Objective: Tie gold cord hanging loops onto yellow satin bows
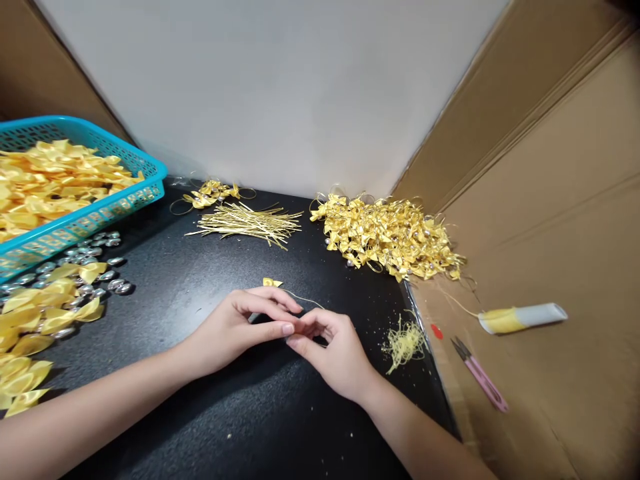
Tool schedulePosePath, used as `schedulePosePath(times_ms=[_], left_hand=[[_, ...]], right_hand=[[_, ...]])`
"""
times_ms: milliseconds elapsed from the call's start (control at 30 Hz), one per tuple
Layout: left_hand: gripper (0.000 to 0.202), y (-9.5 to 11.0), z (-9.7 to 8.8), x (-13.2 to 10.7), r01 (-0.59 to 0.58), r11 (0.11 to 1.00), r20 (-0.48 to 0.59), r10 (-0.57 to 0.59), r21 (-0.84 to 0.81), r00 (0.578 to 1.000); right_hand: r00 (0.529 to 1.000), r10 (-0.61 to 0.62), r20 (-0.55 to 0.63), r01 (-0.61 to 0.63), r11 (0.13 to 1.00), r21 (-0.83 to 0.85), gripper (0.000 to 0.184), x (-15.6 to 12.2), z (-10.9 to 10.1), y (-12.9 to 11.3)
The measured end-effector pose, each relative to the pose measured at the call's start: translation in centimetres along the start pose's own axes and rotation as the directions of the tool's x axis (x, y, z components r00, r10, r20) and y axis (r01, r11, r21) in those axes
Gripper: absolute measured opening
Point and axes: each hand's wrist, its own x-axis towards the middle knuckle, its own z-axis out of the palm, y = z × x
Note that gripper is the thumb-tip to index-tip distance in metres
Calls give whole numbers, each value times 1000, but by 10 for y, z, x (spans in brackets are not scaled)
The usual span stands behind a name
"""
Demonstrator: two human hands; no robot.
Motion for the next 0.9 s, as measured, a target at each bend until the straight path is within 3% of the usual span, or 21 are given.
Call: schedulePosePath(times_ms=[167,367,533,633,733,800,900], left_hand=[[9,9,-4,1,-112,976,-29,120,187,992],[9,17,-6,5,-137,935,-59,165,328,985],[9,21,0,8,-183,907,-37,213,380,976],[9,25,7,9,-217,900,-21,243,377,970],[8,28,15,11,-238,904,-7,258,355,966],[8,28,15,11,-256,901,11,269,349,963],[30,24,4,12,-207,863,-25,246,461,969]], right_hand=[[999,-22,-29,18,991,-130,7,2,-5,0],[998,-53,-45,34,939,-343,3,4,-14,0],[971,-234,-42,187,860,-475,16,4,-23,-10],[929,-370,-27,318,832,-455,22,3,-24,-15],[885,-465,-27,417,816,-399,8,2,-22,-17],[874,-484,-38,441,823,-358,8,2,-22,-17],[897,-429,-109,392,884,-256,11,1,-26,-16]])
